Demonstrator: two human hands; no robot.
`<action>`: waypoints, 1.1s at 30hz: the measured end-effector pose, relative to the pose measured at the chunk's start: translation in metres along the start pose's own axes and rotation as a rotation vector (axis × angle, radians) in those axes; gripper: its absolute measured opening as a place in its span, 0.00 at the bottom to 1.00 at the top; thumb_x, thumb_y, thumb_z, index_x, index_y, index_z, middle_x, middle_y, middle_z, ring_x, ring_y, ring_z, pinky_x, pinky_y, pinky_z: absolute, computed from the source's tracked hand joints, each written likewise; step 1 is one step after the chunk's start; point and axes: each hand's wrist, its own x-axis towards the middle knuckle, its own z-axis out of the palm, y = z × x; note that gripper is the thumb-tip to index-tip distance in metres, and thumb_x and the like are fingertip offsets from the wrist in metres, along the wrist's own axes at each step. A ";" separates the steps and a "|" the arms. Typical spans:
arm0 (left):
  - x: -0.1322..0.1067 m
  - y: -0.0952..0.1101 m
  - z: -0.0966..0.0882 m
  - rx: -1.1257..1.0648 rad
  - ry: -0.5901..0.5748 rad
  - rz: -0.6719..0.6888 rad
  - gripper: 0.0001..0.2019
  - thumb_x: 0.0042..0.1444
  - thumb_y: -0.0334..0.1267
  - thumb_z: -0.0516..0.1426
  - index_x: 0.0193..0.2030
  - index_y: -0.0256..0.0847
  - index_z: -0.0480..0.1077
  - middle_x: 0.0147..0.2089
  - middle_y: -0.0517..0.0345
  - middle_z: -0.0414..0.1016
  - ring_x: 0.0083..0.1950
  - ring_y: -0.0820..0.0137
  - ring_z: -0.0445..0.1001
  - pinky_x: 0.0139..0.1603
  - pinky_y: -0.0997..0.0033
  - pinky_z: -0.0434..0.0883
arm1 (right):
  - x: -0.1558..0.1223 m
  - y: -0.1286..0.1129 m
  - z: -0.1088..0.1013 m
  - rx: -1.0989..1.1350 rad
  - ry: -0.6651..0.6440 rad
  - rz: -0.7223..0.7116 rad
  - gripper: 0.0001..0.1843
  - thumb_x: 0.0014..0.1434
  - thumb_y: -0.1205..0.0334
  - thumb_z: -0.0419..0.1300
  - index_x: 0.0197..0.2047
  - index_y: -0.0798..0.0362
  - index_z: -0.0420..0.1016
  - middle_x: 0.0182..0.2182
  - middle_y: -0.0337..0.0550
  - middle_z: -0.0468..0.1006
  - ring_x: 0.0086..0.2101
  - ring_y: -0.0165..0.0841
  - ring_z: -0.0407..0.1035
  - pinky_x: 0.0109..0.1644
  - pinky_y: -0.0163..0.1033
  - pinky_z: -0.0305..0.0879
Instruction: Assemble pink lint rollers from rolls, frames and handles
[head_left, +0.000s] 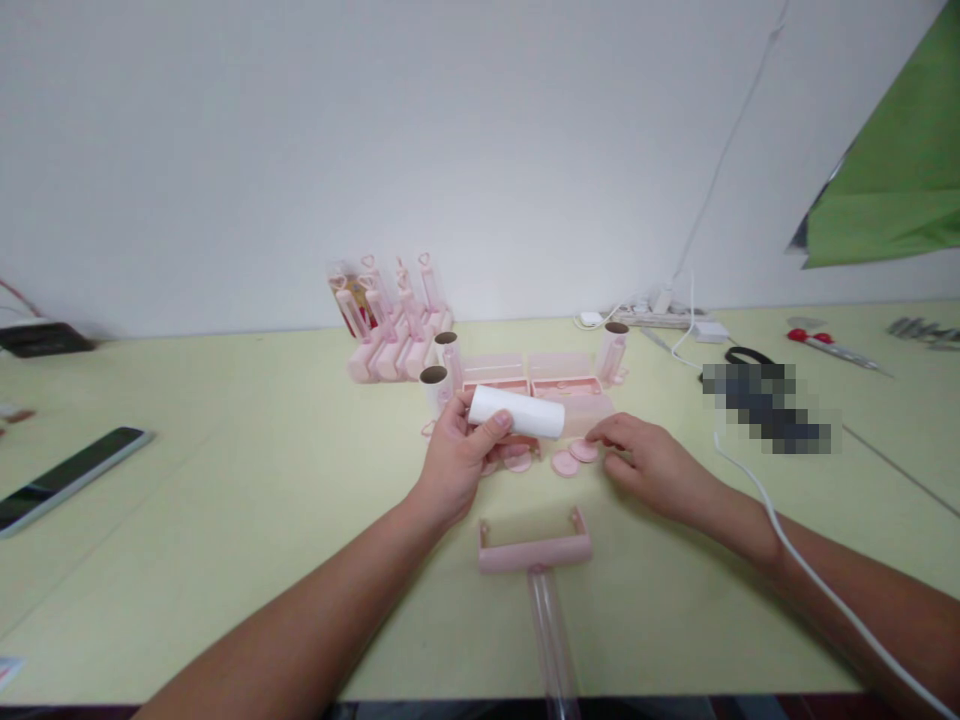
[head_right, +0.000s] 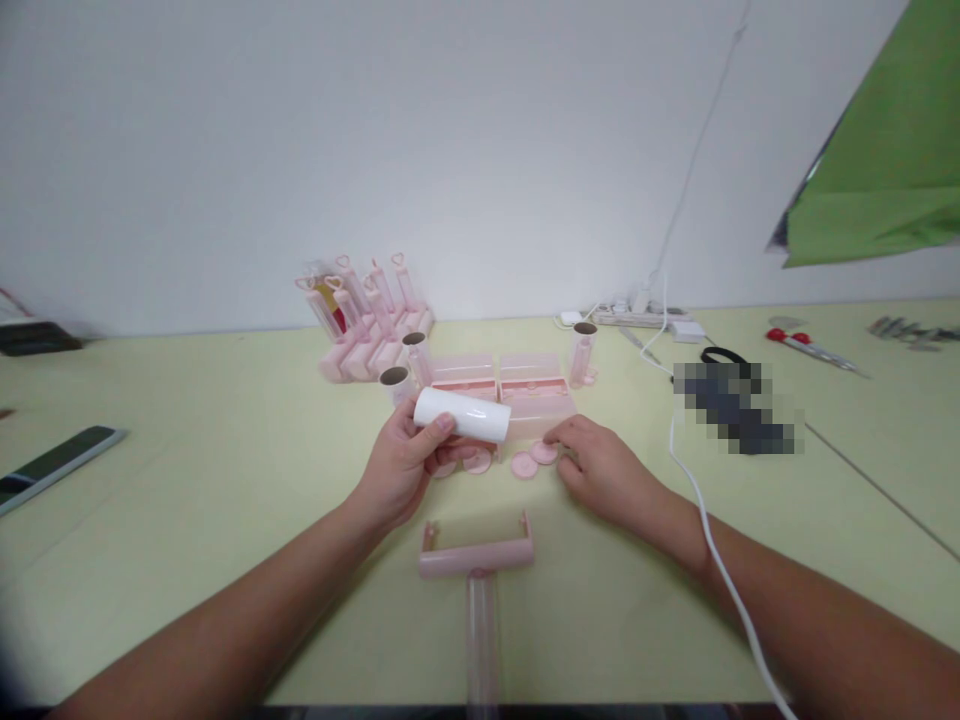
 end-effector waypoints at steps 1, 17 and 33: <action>0.000 0.000 0.000 0.006 -0.002 -0.001 0.27 0.48 0.41 0.69 0.47 0.39 0.59 0.42 0.54 0.76 0.35 0.63 0.82 0.35 0.66 0.81 | -0.001 -0.001 0.001 -0.018 -0.007 -0.023 0.18 0.52 0.74 0.54 0.44 0.55 0.77 0.43 0.49 0.78 0.44 0.39 0.72 0.52 0.44 0.67; -0.005 -0.001 0.001 0.189 -0.061 -0.004 0.28 0.46 0.45 0.69 0.49 0.38 0.63 0.37 0.58 0.74 0.32 0.70 0.77 0.32 0.70 0.79 | -0.004 -0.013 -0.004 -0.132 -0.131 -0.137 0.17 0.56 0.71 0.56 0.48 0.55 0.78 0.40 0.51 0.77 0.41 0.41 0.69 0.48 0.45 0.65; -0.008 0.001 0.003 0.156 -0.091 -0.015 0.27 0.47 0.45 0.69 0.49 0.39 0.63 0.39 0.57 0.73 0.34 0.70 0.77 0.34 0.68 0.79 | -0.008 -0.032 -0.007 0.302 0.112 -0.215 0.13 0.63 0.63 0.56 0.50 0.50 0.72 0.44 0.49 0.76 0.44 0.41 0.70 0.49 0.46 0.67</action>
